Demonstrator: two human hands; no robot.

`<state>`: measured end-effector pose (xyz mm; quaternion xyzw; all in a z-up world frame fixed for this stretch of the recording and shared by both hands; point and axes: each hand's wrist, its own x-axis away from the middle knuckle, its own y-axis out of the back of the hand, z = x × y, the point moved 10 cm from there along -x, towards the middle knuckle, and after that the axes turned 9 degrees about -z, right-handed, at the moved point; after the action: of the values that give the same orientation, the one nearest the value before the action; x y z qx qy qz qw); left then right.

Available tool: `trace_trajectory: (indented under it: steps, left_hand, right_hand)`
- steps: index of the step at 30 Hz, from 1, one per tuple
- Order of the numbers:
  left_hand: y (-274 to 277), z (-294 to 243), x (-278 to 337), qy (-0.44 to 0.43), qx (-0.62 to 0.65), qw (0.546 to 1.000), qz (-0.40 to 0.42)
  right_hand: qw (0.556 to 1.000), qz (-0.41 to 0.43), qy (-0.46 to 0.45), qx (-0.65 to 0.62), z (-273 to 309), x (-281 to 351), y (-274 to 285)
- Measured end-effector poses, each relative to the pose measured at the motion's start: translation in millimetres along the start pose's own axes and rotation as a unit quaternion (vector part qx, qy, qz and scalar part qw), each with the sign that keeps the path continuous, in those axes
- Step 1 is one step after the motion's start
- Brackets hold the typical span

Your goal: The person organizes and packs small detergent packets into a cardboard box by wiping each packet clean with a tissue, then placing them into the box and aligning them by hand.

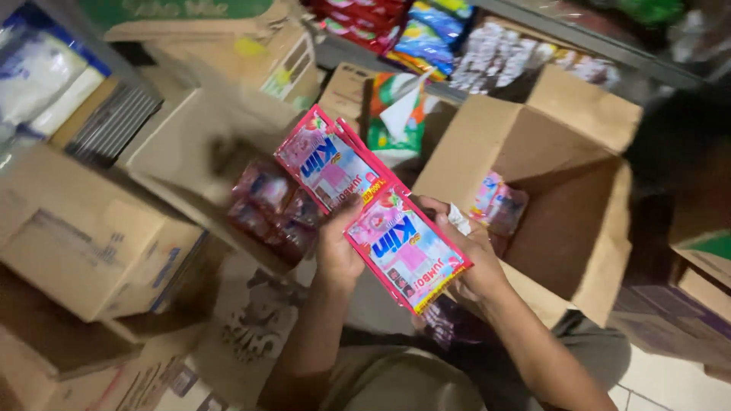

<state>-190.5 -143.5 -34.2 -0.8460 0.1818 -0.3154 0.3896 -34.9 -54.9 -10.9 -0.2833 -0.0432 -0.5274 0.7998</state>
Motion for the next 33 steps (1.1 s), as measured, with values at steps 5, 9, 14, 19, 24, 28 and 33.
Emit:
trace_trajectory:
  steps: [5,9,14,19,24,28,33]
  left_hand:
    - [153,-46,-40,-0.061,-0.044,0.985,-0.153]
    - [151,-132,2,-0.211,-0.172,0.961,0.052]
    - [158,-195,22,-0.223,-0.201,0.945,-0.13]
    - [172,-233,-29,-0.193,-0.138,0.926,-0.294]
    - [141,-264,-127,-0.258,-0.14,0.934,-0.204]
    - [152,-245,-202,-0.212,-0.162,0.928,-0.26]
    - [250,-186,-287,-0.061,-0.238,0.9,-0.361]
  right_hand:
    - [0.993,0.071,-0.089,0.04,-76,4,-48]
    - [0.937,0.293,-0.159,0.102,-136,28,-90]
    - [0.911,0.309,-0.162,0.22,-141,35,-156]
    - [0.923,0.264,-0.114,0.257,-154,-23,-190]
    - [0.839,0.332,0.3,0.309,-108,-91,-261]
    - [0.837,0.242,0.226,0.435,-156,-161,-255]
    - [0.631,0.298,0.308,0.646,-286,-240,-231]
